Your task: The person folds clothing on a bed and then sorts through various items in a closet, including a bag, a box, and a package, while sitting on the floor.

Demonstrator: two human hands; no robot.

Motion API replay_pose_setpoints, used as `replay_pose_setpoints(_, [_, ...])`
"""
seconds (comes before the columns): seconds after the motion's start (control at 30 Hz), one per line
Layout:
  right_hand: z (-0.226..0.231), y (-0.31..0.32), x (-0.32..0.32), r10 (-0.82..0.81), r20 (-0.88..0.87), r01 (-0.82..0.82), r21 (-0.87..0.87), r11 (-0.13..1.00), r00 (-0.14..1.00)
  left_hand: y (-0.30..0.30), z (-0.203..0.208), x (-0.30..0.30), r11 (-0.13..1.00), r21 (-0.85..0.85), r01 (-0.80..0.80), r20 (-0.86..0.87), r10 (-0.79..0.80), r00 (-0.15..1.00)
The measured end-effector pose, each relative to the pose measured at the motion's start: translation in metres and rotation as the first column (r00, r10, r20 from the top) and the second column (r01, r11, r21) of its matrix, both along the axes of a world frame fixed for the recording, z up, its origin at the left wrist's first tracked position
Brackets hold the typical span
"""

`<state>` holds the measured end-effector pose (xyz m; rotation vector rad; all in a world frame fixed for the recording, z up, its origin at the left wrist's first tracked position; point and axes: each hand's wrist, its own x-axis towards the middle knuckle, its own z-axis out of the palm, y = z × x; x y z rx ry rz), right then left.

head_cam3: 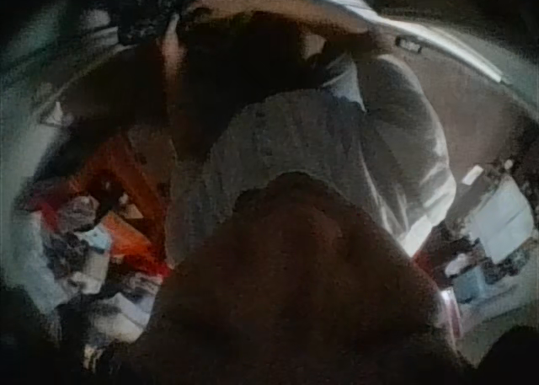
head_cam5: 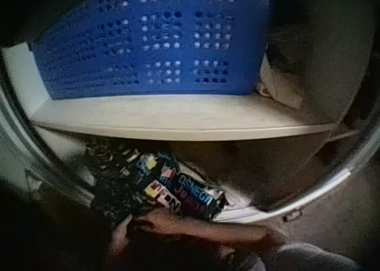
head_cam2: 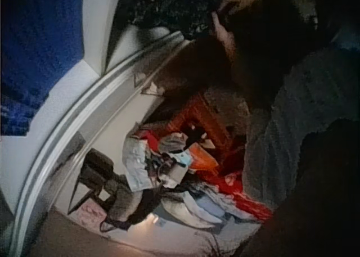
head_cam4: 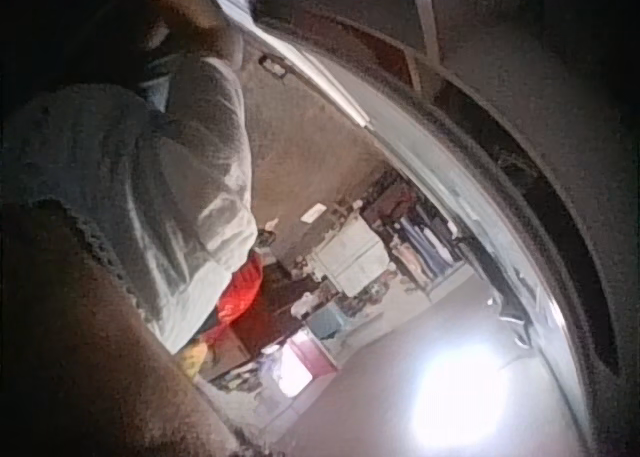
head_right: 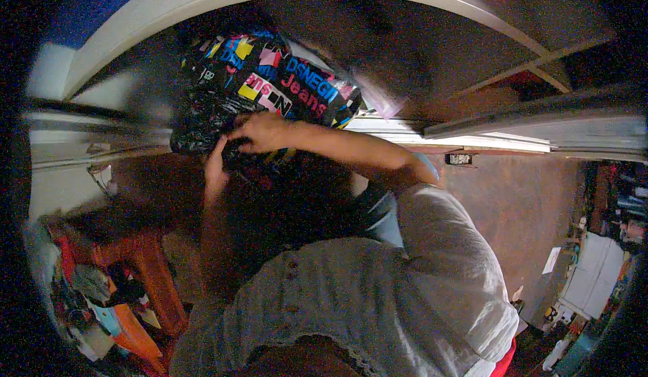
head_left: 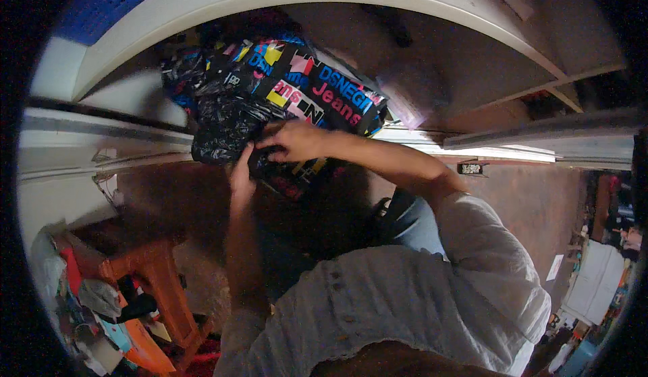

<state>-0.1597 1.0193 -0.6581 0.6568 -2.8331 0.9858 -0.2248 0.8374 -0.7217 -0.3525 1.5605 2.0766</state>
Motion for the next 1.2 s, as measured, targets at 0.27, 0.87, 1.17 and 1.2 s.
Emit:
replay_pose_setpoints(0.27, [-0.029, 0.176, -0.021, -0.544, 0.403, 0.646, -0.180, 0.742, 0.736, 0.005, -0.048, -0.014, 0.997, -0.008, 0.081, 0.164, -0.079, 0.983])
replay_pose_setpoints(0.87, [0.084, 0.156, -0.011, -0.441, 0.584, 0.639, -0.183, 0.747, 0.682, 0.021, 0.039, -0.009, 0.957, 0.290, -0.016, 0.093, -0.012, 0.996])
replay_pose_setpoints(1.17, [0.105, 0.299, 0.076, -0.553, 0.172, 0.565, -0.444, 0.695, 0.815, 0.189, 0.072, -0.012, 0.917, -0.371, 0.146, -0.015, -0.163, 0.987])
replay_pose_setpoints(1.2, [0.105, 0.302, 0.086, -0.588, 0.181, 0.606, -0.394, 0.691, 0.788, 0.191, 0.046, -0.024, 0.885, -0.456, 0.097, -0.078, -0.148, 0.986])
